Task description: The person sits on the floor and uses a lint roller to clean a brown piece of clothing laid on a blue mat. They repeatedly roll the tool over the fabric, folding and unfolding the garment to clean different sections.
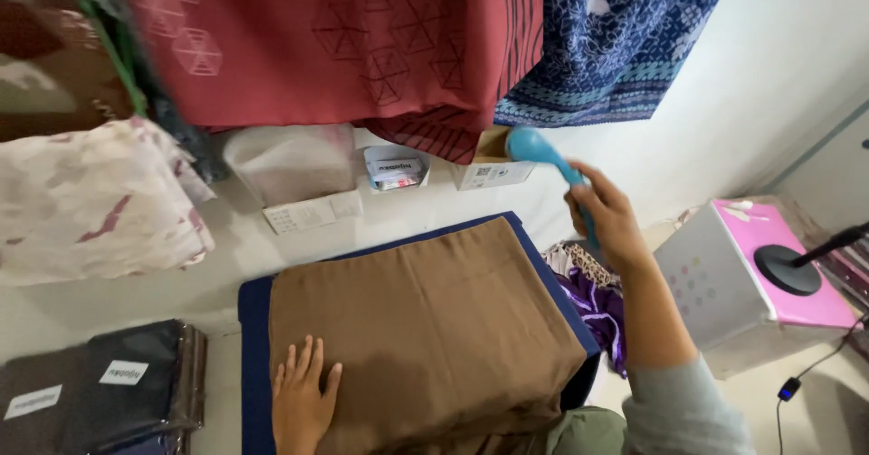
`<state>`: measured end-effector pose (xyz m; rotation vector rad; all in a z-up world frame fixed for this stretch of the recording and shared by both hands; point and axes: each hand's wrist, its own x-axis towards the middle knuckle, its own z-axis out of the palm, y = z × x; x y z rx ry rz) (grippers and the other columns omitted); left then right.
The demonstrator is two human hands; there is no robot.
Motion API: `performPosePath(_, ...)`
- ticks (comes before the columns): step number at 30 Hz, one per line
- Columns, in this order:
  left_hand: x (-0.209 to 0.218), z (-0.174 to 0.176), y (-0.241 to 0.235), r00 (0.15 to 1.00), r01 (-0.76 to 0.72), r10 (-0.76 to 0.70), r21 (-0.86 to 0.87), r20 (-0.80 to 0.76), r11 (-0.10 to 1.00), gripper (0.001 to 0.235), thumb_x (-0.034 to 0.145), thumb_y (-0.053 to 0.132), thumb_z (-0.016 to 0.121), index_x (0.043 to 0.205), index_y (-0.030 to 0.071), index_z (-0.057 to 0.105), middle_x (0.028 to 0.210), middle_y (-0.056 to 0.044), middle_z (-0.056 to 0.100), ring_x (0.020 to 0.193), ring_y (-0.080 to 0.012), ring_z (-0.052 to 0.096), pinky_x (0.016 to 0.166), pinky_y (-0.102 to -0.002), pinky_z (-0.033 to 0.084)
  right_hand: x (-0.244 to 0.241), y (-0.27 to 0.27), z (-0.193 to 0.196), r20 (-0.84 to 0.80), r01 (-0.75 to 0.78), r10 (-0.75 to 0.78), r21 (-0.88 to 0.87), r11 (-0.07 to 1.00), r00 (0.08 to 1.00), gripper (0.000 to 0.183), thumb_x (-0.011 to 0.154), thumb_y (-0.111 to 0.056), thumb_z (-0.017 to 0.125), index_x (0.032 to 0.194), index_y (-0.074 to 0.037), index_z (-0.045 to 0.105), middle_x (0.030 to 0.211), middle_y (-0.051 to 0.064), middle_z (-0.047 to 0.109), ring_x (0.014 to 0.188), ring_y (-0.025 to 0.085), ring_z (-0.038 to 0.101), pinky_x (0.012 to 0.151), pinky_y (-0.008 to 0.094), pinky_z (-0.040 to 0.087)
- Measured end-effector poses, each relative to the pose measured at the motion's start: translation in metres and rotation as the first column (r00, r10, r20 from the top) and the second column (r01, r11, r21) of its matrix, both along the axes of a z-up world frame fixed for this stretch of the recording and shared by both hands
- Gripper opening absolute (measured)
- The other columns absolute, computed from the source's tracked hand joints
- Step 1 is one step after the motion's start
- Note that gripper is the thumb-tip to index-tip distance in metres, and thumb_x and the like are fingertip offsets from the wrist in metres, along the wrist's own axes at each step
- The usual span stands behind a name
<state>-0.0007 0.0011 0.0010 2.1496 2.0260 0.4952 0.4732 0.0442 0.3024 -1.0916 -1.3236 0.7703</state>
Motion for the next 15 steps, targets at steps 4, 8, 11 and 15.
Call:
performPosePath(4, -0.009, 0.001, -0.002, 0.913, -0.05, -0.05, 0.232, 0.404, 0.972, 0.065, 0.1, 0.048, 0.048, 0.154, 0.013, 0.046, 0.163, -0.01, 0.042, 0.153, -0.03, 0.035, 0.124, -0.046, 0.026, -0.013, 0.044, 0.022, 0.093, 0.109, -0.088, -0.254, 0.961, 0.992, 0.043, 0.103, -0.022, 0.055, 0.145, -0.014, 0.059, 0.08, 0.006, 0.048, 0.059, 0.014, 0.039, 0.052, 0.031, 0.033)
performPosePath(8, -0.028, 0.036, -0.027, 0.608, -0.304, -0.08, 0.324, 0.79, 0.896, 0.038, 0.105, 0.023, 0.054, 0.135, 0.003, 0.065, 0.139, -0.013, 0.066, 0.126, -0.024, 0.064, 0.111, -0.035, 0.046, 0.01, 0.081, -0.024, -0.183, -0.076, 0.024, -0.283, 0.956, 0.983, 0.051, 0.1, -0.027, 0.06, 0.15, -0.018, 0.053, 0.104, 0.006, 0.06, 0.068, 0.018, 0.058, 0.058, 0.03, 0.05)
performPosePath(11, -0.05, 0.051, -0.055, 0.421, -0.332, 0.049, 0.103, 0.906, 0.938, 0.037, 0.107, 0.026, 0.052, 0.133, 0.002, 0.066, 0.135, -0.011, 0.068, 0.112, -0.0208, 0.069, 0.098, -0.031, 0.053, 0.016, 0.034, -0.037, -0.45, -0.21, 0.072, -0.265, 0.941, 0.89, 0.055, 0.103, -0.039, 0.056, 0.153, -0.018, 0.049, 0.114, 0.007, 0.07, 0.086, 0.025, 0.071, 0.072, 0.033, 0.058)
performPosePath(15, -0.081, 0.055, -0.101, 0.382, -0.206, 0.231, -0.161, 0.895, 0.965, 0.035, 0.108, 0.026, 0.053, 0.127, 0.003, 0.071, 0.109, -0.016, 0.077, 0.083, -0.0191, 0.07, 0.071, -0.029, 0.056, 0.031, -0.041, -0.093, -0.207, 0.01, -0.113, -0.443, 0.896, 0.972, 0.02, 0.108, -0.03, 0.052, 0.11, -0.014, 0.063, 0.093, 0.0, 0.064, 0.082, 0.016, 0.06, 0.073, 0.034, 0.05)
